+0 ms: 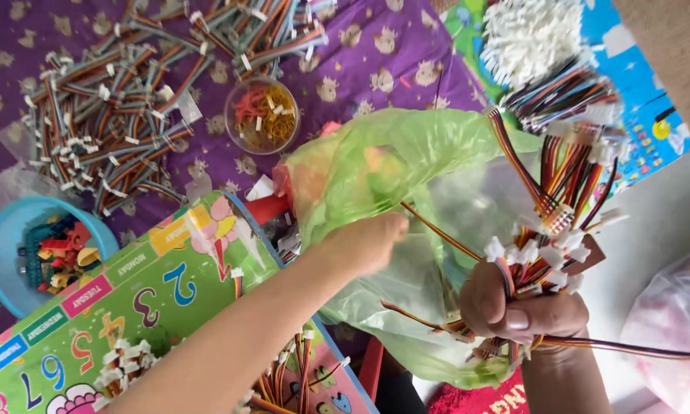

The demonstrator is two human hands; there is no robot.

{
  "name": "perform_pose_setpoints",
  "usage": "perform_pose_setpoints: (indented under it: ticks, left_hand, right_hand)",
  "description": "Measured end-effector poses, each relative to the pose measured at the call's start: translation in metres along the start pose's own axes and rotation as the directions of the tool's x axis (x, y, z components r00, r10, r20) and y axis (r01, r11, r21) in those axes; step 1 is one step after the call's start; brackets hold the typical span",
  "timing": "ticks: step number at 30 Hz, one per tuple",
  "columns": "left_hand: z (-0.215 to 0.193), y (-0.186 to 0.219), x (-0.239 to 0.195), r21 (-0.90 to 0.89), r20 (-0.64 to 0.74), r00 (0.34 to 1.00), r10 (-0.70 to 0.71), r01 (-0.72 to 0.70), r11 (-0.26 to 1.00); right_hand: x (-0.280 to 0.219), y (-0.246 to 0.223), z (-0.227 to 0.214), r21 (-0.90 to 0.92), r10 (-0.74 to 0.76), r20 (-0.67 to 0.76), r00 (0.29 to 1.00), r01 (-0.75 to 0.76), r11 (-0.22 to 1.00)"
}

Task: The person removes bundles of multi-colored wires with white connectors from a green plastic bag and places them on a Hello Kitty play mat. They then repeatedly pick up individual wires and attach small white plastic clips to the connector ends, stacking the finished wires on the mat.

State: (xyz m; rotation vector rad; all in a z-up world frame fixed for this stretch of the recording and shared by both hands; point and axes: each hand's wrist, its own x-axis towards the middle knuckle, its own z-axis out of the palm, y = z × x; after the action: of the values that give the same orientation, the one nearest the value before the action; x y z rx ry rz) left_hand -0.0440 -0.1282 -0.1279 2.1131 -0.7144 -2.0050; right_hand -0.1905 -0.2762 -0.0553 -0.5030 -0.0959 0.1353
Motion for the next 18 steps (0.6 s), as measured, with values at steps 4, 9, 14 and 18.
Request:
perform_pose_setpoints:
  ticks: [4, 9, 14, 18]
  left_hand:
    - [-0.011, 0.021, -0.120, 0.032, -0.258, 0.875, 0.410, -0.416, 0.909]
    - [-0.028, -0.007, -0.189, -0.139, -0.621, 0.741, 0.255, -0.424, 0.895]
    - [-0.009, -0.034, -0.218, -0.059, -0.745, 0.667, 0.010, -0.081, 0.995]
    - [0.007, -0.039, -0.245, -0.108, -0.782, 0.623, 0.008, -0.149, 0.983]
  right_hand:
    - [-0.004, -0.007, 0.010, 0.037, -0.010, 0.066, 0.998, 0.008, 0.999]
    - [0.006, -0.018, 0.052, 0.054, -0.065, 0.085, 0.994, 0.061, 0.997]
    - [0.017, -0.025, 0.086, 0.071, -0.154, 0.164, 0.974, 0.144, 0.987]
    - [0.027, -0.026, 0.100, 0.125, -0.142, 0.243, 0.960, 0.114, 0.986]
